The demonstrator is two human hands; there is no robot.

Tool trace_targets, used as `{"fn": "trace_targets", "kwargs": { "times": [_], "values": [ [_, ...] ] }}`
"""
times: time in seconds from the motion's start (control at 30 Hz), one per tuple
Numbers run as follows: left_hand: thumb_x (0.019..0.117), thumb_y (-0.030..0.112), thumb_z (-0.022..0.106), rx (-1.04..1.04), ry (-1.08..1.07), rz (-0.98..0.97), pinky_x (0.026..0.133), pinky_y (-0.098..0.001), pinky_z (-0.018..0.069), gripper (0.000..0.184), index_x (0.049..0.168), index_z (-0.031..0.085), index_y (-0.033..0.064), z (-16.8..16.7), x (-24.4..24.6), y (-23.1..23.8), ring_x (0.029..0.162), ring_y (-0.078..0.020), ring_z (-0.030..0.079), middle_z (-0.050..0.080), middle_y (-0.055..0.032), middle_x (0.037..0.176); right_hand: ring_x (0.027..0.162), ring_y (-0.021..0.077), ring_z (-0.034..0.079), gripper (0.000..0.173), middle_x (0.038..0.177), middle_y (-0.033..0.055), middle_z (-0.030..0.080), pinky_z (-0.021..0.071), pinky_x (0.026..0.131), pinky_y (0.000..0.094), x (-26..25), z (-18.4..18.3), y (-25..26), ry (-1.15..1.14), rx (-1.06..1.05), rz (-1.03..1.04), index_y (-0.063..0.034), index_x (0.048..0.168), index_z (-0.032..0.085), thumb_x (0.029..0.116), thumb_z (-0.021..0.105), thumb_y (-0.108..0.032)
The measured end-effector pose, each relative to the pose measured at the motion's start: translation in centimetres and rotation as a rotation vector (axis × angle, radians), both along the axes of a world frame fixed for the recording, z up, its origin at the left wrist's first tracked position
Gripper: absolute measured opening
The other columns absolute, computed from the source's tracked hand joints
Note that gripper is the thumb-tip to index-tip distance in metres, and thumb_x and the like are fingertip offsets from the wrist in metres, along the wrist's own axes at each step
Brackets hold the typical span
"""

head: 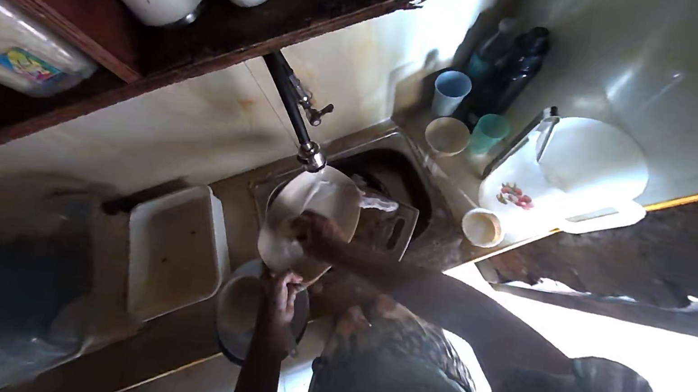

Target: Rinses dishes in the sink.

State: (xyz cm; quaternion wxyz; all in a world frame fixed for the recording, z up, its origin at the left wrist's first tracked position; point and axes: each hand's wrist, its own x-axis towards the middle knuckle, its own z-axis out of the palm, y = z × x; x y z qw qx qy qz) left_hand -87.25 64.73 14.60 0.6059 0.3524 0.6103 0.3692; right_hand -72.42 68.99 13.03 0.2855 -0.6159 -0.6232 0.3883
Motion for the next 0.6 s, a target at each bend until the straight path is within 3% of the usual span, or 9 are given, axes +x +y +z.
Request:
{"fn": "trace_targets", "kwargs": {
  "times": [0.1, 0.17, 0.23, 0.3, 0.33, 0.4, 0.47, 0.6],
  "values": [
    [0.0787, -0.018, 0.049, 0.033, 0.004, 0.004, 0.058, -0.0348, 0.0605, 0.064, 0.14, 0.035, -0.005, 0.3, -0.4, 0.0, 0.071, -0.0174, 0.065, 0.055, -0.0144, 0.101, 0.122, 0.0382, 0.063, 0.032, 0.131, 0.0232, 0.065, 0.0471, 0.108, 0.0534, 1.2, -1.9, -0.4, 0.065, 0.024, 0.011, 0.0012, 0.131, 0.066, 0.1007, 0.057, -0.005],
    [0.0755, -0.016, 0.05, 0.066, 0.008, -0.028, 0.058, -0.0309, 0.0598, 0.061, 0.135, 0.039, -0.0055, 0.5, -0.8, -1.0, 0.068, -0.0135, 0.064, 0.055, -0.0105, 0.096, 0.122, 0.0388, 0.063, 0.032, 0.13, 0.0236, 0.066, 0.0479, 0.107, 0.0547, 5.2, -4.2, 1.5, 0.016, -0.07, -0.154, -0.0002, 0.132, 0.065, 0.1013, 0.058, -0.008],
    [0.0747, -0.015, 0.052, 0.071, 0.016, -0.061, 0.058, -0.0257, 0.0577, 0.055, 0.128, 0.042, -0.0057, 1.2, -0.9, -1.7, 0.065, -0.0091, 0.062, 0.057, -0.0065, 0.089, 0.126, 0.0407, 0.06, 0.035, 0.134, 0.0241, 0.063, 0.0465, 0.107, 0.0573, 7.2, -3.7, 3.0, -0.049, -0.175, -0.316, -0.0037, 0.135, 0.063, 0.1014, 0.06, -0.013],
    [0.0759, -0.015, 0.051, 0.061, 0.021, -0.071, 0.056, -0.0219, 0.0556, 0.05, 0.124, 0.043, -0.0038, 1.6, -0.8, -1.0, 0.062, -0.0063, 0.06, 0.056, -0.0037, 0.085, 0.117, 0.0411, 0.065, 0.032, 0.126, 0.0239, 0.066, 0.0513, 0.101, 0.0586, 4.7, -2.2, 2.3, -0.07, -0.008, -0.37, -0.0024, 0.127, 0.068, 0.0966, 0.067, -0.011],
    [0.0773, -0.016, 0.051, 0.054, 0.024, -0.064, 0.054, -0.0209, 0.0544, 0.048, 0.122, 0.043, -0.0032, 1.6, -0.7, -0.4, 0.059, -0.0059, 0.059, 0.056, -0.0033, 0.082, 0.113, 0.0387, 0.066, 0.031, 0.124, 0.0224, 0.067, 0.0531, 0.098, 0.0562, 2.7, -1.2, 1.4, -0.048, 0.064, -0.298, -0.0014, 0.125, 0.069, 0.0954, 0.068, -0.009],
    [0.0813, -0.015, 0.049, 0.029, -0.011, -0.068, 0.059, -0.0289, 0.0585, 0.043, 0.123, 0.044, -0.0035, 1.1, -1.0, 0.8, 0.065, -0.0114, 0.062, 0.056, -0.0066, 0.086, 0.117, 0.0359, 0.065, 0.031, 0.128, 0.0228, 0.065, 0.051, 0.103, 0.0508, -0.8, 0.6, -0.7, 0.025, 0.117, -0.033, 0.0014, 0.126, 0.069, 0.0963, 0.064, -0.007],
    [0.0821, -0.015, 0.048, 0.022, -0.041, -0.069, 0.06, -0.0314, 0.0605, 0.043, 0.123, 0.044, -0.0031, 1.3, -1.0, 1.1, 0.067, -0.0132, 0.065, 0.058, -0.0076, 0.089, 0.121, 0.0378, 0.063, 0.032, 0.13, 0.0258, 0.064, 0.0478, 0.107, 0.0492, -1.0, 1.1, -1.0, 0.045, 0.138, 0.117, 0.0036, 0.129, 0.067, 0.0985, 0.061, -0.004],
    [0.0815, -0.014, 0.049, -0.029, -0.1, -0.106, 0.062, -0.0322, 0.0617, 0.043, 0.122, 0.044, -0.0015, 1.2, -0.5, -0.6, 0.067, -0.0137, 0.066, 0.06, -0.0067, 0.088, 0.115, 0.0364, 0.066, 0.032, 0.124, 0.0224, 0.067, 0.0525, 0.1, 0.0526, 2.2, -2.0, 3.1, 0.019, 0.137, -0.229, -0.0004, 0.126, 0.067, 0.0945, 0.067, -0.007]
  ]
}}
